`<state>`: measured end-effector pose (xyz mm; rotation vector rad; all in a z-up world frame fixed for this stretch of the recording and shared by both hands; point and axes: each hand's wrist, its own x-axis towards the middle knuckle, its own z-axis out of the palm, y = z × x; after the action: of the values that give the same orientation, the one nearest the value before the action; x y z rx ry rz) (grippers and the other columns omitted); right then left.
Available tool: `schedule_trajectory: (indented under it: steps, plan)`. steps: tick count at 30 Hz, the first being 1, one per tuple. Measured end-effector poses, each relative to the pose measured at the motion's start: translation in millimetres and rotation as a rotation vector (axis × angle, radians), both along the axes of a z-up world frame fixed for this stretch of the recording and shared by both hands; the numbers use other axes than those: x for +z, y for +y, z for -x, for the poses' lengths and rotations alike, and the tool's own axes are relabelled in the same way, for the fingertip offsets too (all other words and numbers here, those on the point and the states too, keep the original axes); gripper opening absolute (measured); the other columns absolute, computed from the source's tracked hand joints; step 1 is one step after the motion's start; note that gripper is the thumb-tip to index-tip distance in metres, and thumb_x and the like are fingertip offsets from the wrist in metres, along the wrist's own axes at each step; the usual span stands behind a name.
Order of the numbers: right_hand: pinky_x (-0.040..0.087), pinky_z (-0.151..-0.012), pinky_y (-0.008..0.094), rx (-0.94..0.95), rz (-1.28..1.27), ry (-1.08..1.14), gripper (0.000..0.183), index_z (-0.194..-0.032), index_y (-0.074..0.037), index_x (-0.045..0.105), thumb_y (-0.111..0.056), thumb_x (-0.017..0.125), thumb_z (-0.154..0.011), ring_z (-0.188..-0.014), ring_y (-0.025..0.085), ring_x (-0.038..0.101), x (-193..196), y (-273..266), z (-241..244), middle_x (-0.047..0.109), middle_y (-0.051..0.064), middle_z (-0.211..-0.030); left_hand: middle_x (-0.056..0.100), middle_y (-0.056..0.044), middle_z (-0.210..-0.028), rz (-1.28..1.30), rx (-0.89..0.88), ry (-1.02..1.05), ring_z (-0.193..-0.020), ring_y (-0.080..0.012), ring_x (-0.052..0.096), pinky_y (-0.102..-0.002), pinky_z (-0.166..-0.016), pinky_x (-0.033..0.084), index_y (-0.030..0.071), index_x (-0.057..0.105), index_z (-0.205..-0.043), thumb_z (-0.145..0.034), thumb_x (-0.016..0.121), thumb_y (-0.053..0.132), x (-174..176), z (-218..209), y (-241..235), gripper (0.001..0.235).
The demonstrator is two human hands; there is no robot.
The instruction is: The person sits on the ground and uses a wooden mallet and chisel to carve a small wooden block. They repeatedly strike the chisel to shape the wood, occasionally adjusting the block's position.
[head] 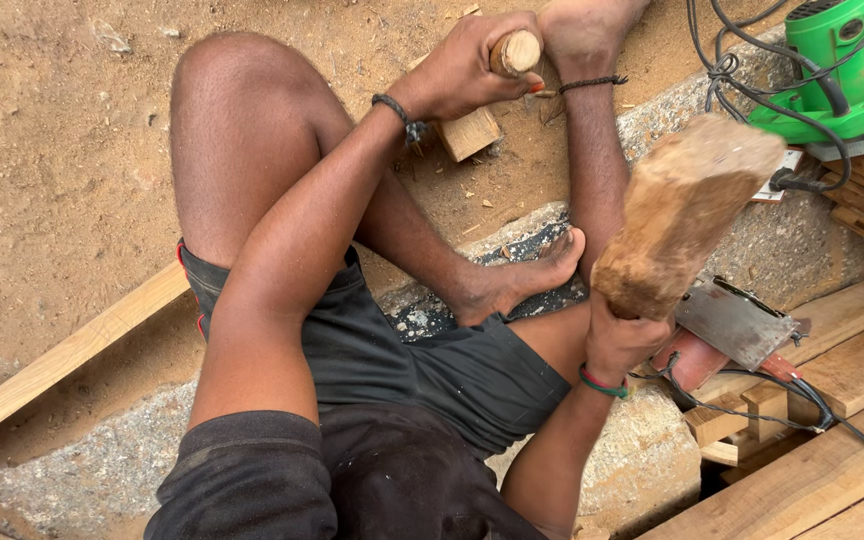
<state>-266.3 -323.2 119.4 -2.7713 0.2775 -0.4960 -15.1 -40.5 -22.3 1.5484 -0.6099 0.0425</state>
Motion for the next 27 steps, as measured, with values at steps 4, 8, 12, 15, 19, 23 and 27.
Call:
schedule_trajectory:
  steps: [4,8,12,15,19,23,27]
  plan:
    - [0.055,-0.092,0.050,0.146,0.036,-0.108,0.058,-0.124,0.009,0.062,-0.024,0.094,-0.089,-0.103,0.042,0.069,10.2,8.0,-16.7,0.068,0.025,-0.117,0.071,-0.003,-0.103,-0.004,-0.029,0.108,-0.099,-0.0191,0.071,-0.039,-0.091,0.058,0.012,0.064,-0.115,-0.096,0.086,0.031,-4.2,5.7,-3.2,0.034]
    - [0.053,-0.069,0.042,0.054,-0.442,-0.143,0.045,-0.121,0.008,0.052,-0.013,0.085,-0.101,-0.077,0.031,0.064,31.0,21.1,-36.3,0.063,0.022,-0.100,0.072,-0.002,-0.102,0.062,-0.059,0.152,-0.099,-0.0173,0.071,-0.038,-0.091,0.059,0.012,0.064,-0.108,-0.093,0.087,0.032,-2.8,-1.5,0.9,0.034]
    - [0.053,-0.052,0.029,0.148,-0.841,-0.361,0.044,-0.128,-0.001,0.045,-0.003,0.078,-0.099,-0.072,0.016,0.062,53.2,36.9,-67.3,0.062,0.013,-0.107,0.071,-0.001,-0.099,0.008,-0.058,0.195,-0.095,-0.0154,0.070,-0.036,-0.087,0.059,0.012,0.062,-0.105,-0.094,0.086,0.033,-0.6,7.0,2.4,0.034]
    - [0.051,-0.052,0.030,0.138,-0.990,-0.448,0.039,-0.126,0.005,0.046,0.001,0.077,-0.103,-0.066,0.016,0.057,66.4,50.3,-78.8,0.060,0.011,-0.098,0.070,-0.001,-0.099,0.016,-0.051,0.194,-0.096,-0.0151,0.069,-0.035,-0.085,0.058,0.012,0.062,-0.105,-0.093,0.086,0.032,1.5,6.4,1.6,0.035]
    - [0.054,-0.060,0.034,0.128,-0.788,-0.282,0.018,-0.112,0.001,0.057,-0.003,0.073,-0.103,-0.065,0.019,0.061,40.1,59.0,-89.5,0.068,0.013,-0.092,0.070,-0.002,-0.100,0.014,-0.054,0.183,-0.096,-0.0167,0.069,-0.037,-0.086,0.057,0.011,0.061,-0.106,-0.094,0.086,0.032,-7.0,9.1,-2.2,0.034]
    - [0.058,-0.069,0.045,0.381,0.178,0.152,0.031,-0.103,-0.003,0.069,-0.014,0.088,-0.080,-0.079,0.038,0.073,33.6,54.8,-104.0,0.072,0.022,-0.087,0.070,-0.003,-0.123,0.206,-0.135,0.188,-0.108,-0.0192,0.066,-0.042,-0.097,0.058,0.009,0.061,-0.127,-0.103,0.077,0.025,-29.1,15.1,-1.9,0.033]
    - [0.055,-0.066,0.048,0.303,0.260,0.249,0.038,-0.102,-0.001,0.069,-0.020,0.093,-0.078,-0.076,0.042,0.070,45.3,47.9,-113.0,0.071,0.023,-0.083,0.067,-0.015,-0.107,-0.124,0.291,-0.101,-0.098,-0.0301,0.064,-0.048,-0.092,0.054,0.001,0.063,-0.118,-0.084,0.081,0.036,-30.5,16.3,-12.0,0.053]
